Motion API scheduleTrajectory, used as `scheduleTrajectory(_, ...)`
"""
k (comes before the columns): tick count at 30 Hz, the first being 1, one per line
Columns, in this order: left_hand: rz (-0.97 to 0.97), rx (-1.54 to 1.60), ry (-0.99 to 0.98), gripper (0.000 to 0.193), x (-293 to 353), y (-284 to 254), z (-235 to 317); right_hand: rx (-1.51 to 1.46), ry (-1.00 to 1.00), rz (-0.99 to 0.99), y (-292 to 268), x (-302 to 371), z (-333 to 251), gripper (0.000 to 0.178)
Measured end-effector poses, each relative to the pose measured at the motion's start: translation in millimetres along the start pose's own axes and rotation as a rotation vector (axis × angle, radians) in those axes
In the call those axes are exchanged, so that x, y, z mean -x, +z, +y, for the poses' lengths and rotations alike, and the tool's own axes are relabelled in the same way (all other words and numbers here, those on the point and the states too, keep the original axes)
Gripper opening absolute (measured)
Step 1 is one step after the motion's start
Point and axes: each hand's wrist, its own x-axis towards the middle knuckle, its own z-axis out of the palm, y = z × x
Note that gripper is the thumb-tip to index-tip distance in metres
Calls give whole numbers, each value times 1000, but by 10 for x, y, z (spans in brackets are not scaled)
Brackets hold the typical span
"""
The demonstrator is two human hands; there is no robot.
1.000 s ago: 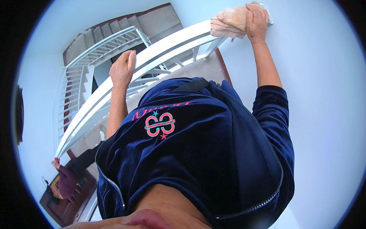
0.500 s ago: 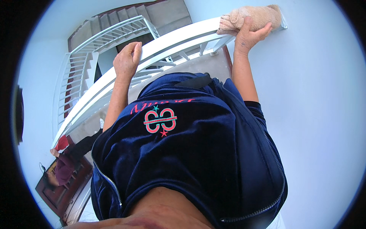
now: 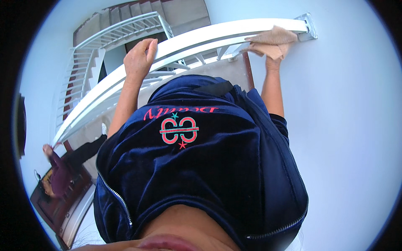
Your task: The person wipes a white metal handrail with a beige cloth. They move along the handrail, wiping it in sections from one end to the other.
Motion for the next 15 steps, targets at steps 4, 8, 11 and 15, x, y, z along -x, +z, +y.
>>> scheduleTrajectory(4,-1,-21,-10,28,33,-14,-26,-137,-18,-123,-193,-316,-10,47)
scheduleTrajectory(8,22,-30,4,26,39,-6,-32,-792,548,-23,-119,-443,-270,43)
scheduleTrajectory(11,57,-44,25,25,18,-2,-12,-809,530,21,30,-385,-336,44)
scheduleTrajectory(15,-4,-32,-37,26,19,-1,1,-664,416,71,230,-194,-177,44)
